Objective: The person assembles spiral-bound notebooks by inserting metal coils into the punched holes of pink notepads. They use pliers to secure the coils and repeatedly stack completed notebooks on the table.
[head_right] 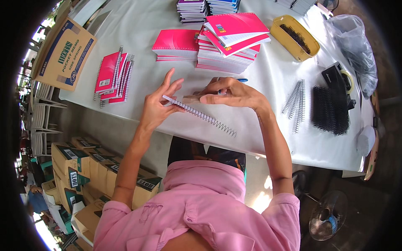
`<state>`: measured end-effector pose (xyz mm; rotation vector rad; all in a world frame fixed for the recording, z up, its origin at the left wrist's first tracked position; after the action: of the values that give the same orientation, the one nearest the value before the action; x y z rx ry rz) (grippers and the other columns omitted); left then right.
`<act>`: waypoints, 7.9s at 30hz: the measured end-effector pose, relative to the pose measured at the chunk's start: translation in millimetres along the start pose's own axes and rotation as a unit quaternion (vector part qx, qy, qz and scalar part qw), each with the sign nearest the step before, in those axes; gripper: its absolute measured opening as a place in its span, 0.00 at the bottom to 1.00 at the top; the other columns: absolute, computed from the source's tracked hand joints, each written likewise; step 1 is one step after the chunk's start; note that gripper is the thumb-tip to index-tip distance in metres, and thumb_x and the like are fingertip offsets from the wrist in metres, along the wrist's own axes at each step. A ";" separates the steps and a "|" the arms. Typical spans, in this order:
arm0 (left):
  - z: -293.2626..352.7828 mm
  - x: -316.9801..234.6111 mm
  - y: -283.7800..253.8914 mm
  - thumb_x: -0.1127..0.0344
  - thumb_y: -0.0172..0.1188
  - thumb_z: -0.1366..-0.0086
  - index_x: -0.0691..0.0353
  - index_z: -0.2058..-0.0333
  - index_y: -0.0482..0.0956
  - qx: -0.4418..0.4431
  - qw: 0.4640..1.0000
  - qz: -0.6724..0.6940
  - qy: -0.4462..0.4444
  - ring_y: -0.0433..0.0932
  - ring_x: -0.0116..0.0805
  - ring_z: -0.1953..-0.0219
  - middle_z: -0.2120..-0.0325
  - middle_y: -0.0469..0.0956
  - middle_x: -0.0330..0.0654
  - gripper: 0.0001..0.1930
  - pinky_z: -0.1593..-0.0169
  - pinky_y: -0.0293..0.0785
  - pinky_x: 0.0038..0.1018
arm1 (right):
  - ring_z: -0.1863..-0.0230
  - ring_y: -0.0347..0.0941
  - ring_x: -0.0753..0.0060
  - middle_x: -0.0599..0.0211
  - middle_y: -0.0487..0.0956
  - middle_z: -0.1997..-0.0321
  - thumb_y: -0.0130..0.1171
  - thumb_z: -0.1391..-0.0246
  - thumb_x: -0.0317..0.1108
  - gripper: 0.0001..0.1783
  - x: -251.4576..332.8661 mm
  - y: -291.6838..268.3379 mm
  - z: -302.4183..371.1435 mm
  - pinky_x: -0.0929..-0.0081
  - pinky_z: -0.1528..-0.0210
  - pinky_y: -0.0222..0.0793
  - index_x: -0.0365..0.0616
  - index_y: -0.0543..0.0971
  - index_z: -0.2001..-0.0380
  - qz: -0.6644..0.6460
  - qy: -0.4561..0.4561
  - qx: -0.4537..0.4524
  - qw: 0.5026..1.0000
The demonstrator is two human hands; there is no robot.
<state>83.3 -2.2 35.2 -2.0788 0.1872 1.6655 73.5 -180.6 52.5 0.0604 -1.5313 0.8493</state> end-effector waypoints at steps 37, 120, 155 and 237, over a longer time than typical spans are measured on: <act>16.9 8.6 10.0 0.44 0.58 0.32 0.65 0.34 0.65 0.103 0.976 0.189 -0.021 0.69 0.28 0.39 0.42 0.75 0.48 0.37 0.44 0.67 0.21 | 0.37 0.64 0.54 0.51 0.70 0.42 0.60 0.41 0.37 0.27 -27.4 11.6 48.9 0.43 0.34 0.53 0.48 0.72 0.38 0.455 -0.002 -0.277 0.846; -7.0 -30.5 -29.4 0.67 0.74 0.48 0.60 0.29 0.51 -0.205 0.946 -0.207 0.144 0.46 0.60 0.27 0.29 0.54 0.48 0.52 0.30 0.48 0.53 | 0.72 0.74 0.39 0.42 0.76 0.76 0.58 0.43 0.28 0.10 100.5 -28.4 -118.9 0.54 0.69 0.69 0.37 0.81 0.59 0.256 -0.176 -0.372 0.875; 14.4 -68.6 71.7 0.55 0.64 0.40 0.52 0.37 0.70 0.075 0.871 -0.439 0.208 0.76 0.51 0.43 0.46 0.79 0.40 0.32 0.38 0.66 0.50 | 0.65 0.76 0.42 0.46 0.79 0.68 0.70 0.51 0.41 0.17 -115.7 -175.4 185.2 0.54 0.60 0.72 0.35 0.82 0.75 0.372 0.253 -0.552 0.702; -5.0 -48.2 39.6 0.45 0.69 0.46 0.42 0.29 0.55 0.135 0.875 -0.456 0.088 0.82 0.48 0.73 0.59 0.84 0.46 0.48 0.69 0.76 0.37 | 0.50 0.75 0.56 0.53 0.82 0.54 0.67 0.48 0.55 0.32 2.6 -1.3 10.0 0.61 0.44 0.67 0.37 0.83 0.52 -0.029 -0.053 0.076 0.995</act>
<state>60.2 -48.0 71.0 -1.6749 -0.4290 0.8165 65.3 -185.8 56.4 0.2642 -1.5538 0.9283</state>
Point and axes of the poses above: each hand's wrist, its own z-axis away from the middle knuckle, its own y-axis out of the palm, x = y × z, the point moved 9 cm from there along -z, towards the middle knuckle
